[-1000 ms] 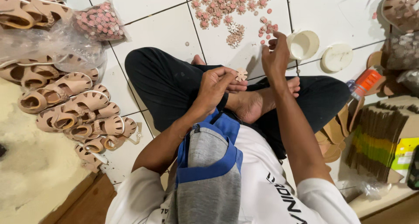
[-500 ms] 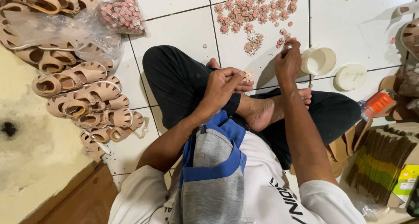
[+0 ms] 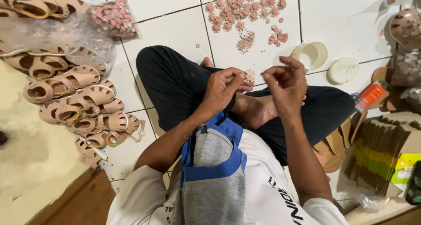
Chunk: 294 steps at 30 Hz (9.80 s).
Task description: The person sits on the floor and assembles small flower-shaped decorative parts by hand. They pick up individual pieces, align them, and press them together, occasionally using a small container of adhesive. The person handles the parts one at a time and places the assembled units back on the floor.
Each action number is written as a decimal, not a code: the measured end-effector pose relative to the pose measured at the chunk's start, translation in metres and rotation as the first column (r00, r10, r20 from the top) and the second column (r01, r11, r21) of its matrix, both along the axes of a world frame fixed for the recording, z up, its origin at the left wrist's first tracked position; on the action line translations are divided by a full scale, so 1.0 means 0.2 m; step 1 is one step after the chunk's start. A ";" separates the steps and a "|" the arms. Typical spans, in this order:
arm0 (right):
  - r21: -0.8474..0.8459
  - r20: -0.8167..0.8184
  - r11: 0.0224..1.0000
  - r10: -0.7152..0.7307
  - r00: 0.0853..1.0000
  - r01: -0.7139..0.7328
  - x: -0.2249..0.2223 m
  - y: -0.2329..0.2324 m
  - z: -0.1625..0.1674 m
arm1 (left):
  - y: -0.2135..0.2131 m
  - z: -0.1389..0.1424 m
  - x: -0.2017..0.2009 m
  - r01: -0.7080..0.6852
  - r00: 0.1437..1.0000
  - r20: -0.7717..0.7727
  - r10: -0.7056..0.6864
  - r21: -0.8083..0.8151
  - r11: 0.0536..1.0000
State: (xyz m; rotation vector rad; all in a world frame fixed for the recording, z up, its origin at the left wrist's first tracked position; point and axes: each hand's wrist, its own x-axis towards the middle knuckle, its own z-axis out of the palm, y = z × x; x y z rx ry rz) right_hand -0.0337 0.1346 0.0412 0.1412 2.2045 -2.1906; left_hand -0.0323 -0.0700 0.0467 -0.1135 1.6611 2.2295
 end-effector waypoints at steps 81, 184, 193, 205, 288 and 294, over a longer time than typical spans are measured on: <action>-0.293 0.175 0.956 0.075 0.982 -0.021 0.12 0.04 0.04 | 0.16 0.08 0.06 0.048 0.999 0.008 -0.047 -0.123 0.991; 0.805 -0.223 0.569 0.025 0.975 0.169 -0.01 0.20 -0.36 | 0.21 -0.42 -0.68 0.060 0.983 0.177 0.053 -0.578 0.814; 0.290 -0.038 0.955 -0.057 0.998 0.066 -0.07 0.15 -0.22 | 0.22 -0.39 -0.31 0.112 0.972 0.199 -0.125 0.074 0.991; 0.297 -0.074 0.954 -0.013 0.997 0.034 0.03 0.22 -0.12 | 0.30 -0.30 -0.11 0.115 0.993 0.029 -0.114 -0.067 0.991; 0.726 -0.560 0.631 0.315 0.766 0.272 0.15 0.03 0.06 | 0.22 -0.07 0.02 -0.066 0.990 0.132 0.044 0.164 0.984; 0.767 -0.549 0.574 0.355 0.757 0.287 0.15 0.03 0.04 | 0.22 -0.06 0.02 -0.035 0.998 0.065 0.028 0.113 0.993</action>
